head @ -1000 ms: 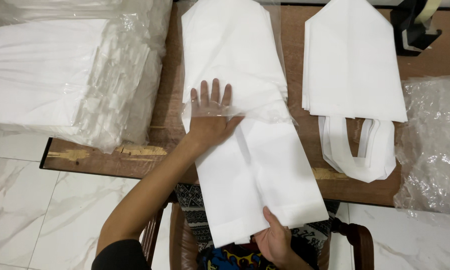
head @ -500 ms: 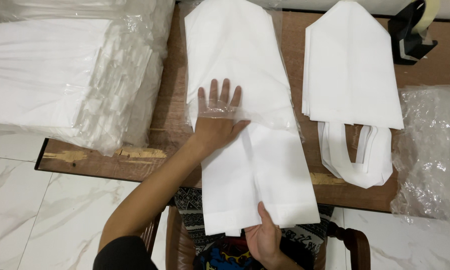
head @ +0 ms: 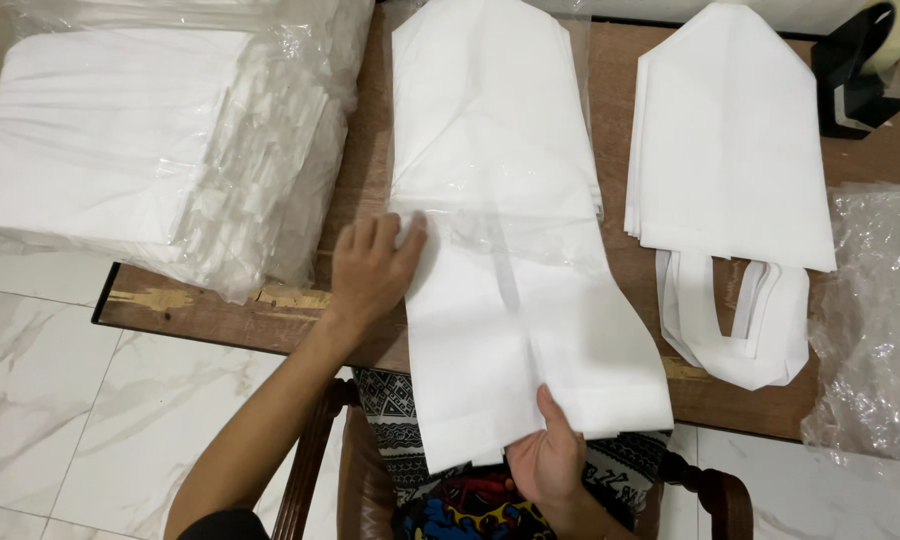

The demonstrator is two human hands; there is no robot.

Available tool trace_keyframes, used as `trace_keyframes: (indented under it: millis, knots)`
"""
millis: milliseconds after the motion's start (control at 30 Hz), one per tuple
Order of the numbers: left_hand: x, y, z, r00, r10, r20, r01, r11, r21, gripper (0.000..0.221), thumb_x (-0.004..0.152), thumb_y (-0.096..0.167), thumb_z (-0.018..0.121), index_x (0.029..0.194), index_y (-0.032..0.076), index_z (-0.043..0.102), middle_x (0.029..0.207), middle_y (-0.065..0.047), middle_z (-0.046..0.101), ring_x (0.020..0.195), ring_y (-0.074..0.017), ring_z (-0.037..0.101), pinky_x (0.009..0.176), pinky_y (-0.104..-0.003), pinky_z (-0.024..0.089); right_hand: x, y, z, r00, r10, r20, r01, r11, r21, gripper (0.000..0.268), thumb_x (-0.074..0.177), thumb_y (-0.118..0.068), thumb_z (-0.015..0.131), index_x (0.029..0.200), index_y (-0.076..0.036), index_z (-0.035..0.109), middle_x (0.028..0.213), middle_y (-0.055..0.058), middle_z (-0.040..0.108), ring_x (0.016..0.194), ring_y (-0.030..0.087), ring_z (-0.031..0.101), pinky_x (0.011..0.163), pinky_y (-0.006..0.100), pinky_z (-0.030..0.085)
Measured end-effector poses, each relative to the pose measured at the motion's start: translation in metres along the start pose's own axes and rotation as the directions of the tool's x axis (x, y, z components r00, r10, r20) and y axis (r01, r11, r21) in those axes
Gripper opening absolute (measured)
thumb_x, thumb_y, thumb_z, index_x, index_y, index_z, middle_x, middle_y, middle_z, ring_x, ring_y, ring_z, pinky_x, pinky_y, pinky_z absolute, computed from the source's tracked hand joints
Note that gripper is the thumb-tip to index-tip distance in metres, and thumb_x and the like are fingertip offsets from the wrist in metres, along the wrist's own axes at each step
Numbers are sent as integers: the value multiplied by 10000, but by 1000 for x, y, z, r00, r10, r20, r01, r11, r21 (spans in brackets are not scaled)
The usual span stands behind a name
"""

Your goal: The person folds white tote bags and places them into clear plastic packaging bags on a wooden table. They repeatedly pick up a bag, fold it, insert it into a plastic bag, and stack the packaged item.

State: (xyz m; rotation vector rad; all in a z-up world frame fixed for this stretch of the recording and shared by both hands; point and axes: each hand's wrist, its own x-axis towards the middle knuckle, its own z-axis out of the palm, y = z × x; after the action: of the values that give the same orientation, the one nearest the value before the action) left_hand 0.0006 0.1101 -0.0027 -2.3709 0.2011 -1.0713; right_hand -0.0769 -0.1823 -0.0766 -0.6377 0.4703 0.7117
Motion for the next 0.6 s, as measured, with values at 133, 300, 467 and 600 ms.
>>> trace_keyframes:
  millis: [133,300,467,600]
  knots:
    - [-2,6,-27,769,-389,508,627,615,-478,447,950,390,612,1306,136,523,1006,-122,489,789,-275,510,619,-398,440,-23,0,18,968,-7,-249,-7,999,-54,394,977,-269,524,1120,84,624,1123,208,678,977,281,621,815,327,465]
    - [-20,39,-34,462,-393,795,800,-203,-565,526,886,224,685,1375,158,502,1239,-125,489,1005,-192,600,803,-291,579,-37,-10,52,945,24,-326,-19,1000,20,525,972,-203,379,1372,124,467,1369,293,541,1301,391,493,1141,499,372]
    - [-3,39,-25,344,-619,706,646,-389,-656,219,863,28,716,1081,42,701,1140,-78,672,947,-140,642,807,-212,563,-17,18,-15,989,8,-147,-12,999,-30,464,971,-217,458,1231,153,567,1228,306,624,1186,417,572,1079,523,442]
    - [-11,39,-7,447,-700,556,638,-186,-747,184,883,83,734,1058,35,710,1097,-109,684,985,-181,665,843,-266,598,-31,-1,35,937,6,-351,2,1000,22,508,951,-194,443,1385,67,488,1324,201,554,1233,346,502,1109,485,390]
